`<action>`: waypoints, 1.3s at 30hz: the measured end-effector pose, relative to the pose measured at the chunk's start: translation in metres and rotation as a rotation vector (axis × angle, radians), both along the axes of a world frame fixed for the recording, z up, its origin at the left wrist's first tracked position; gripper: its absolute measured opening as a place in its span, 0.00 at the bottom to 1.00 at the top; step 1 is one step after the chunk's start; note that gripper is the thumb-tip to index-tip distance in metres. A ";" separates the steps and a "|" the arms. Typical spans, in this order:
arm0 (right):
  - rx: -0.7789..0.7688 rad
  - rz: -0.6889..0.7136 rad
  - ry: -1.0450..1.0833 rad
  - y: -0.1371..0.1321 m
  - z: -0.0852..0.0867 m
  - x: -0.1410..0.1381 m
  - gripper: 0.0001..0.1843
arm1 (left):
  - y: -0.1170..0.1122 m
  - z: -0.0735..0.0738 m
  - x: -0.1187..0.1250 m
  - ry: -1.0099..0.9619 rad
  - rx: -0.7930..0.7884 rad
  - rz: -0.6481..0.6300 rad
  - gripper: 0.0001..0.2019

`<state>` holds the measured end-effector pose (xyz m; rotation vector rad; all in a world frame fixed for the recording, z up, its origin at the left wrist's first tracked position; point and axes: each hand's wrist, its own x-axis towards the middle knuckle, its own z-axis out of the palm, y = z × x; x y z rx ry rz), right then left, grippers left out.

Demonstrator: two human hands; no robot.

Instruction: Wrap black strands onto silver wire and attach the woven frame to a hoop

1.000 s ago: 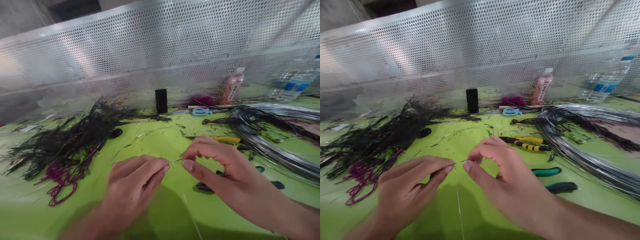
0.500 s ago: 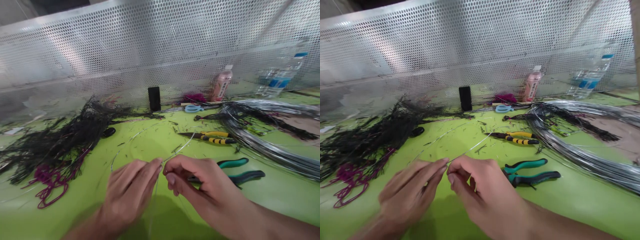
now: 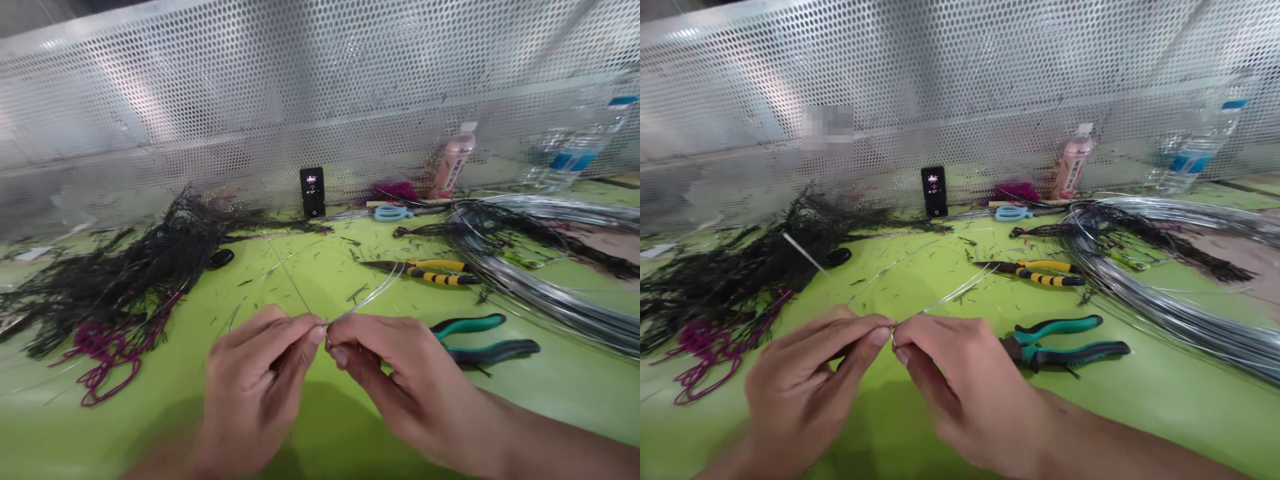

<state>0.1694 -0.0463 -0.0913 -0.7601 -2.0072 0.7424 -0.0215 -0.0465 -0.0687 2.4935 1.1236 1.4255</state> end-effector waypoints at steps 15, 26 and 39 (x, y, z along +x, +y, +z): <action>0.706 -0.087 -0.206 0.038 0.070 0.008 0.07 | 0.025 0.066 -0.021 -0.076 -0.348 -0.005 0.05; 0.214 -0.073 -0.099 0.034 0.088 0.013 0.04 | 0.025 0.080 -0.005 -0.066 -0.398 -0.099 0.09; 0.126 -0.187 -0.084 0.032 0.090 0.011 0.06 | 0.028 0.090 0.006 -0.014 -0.444 -0.069 0.11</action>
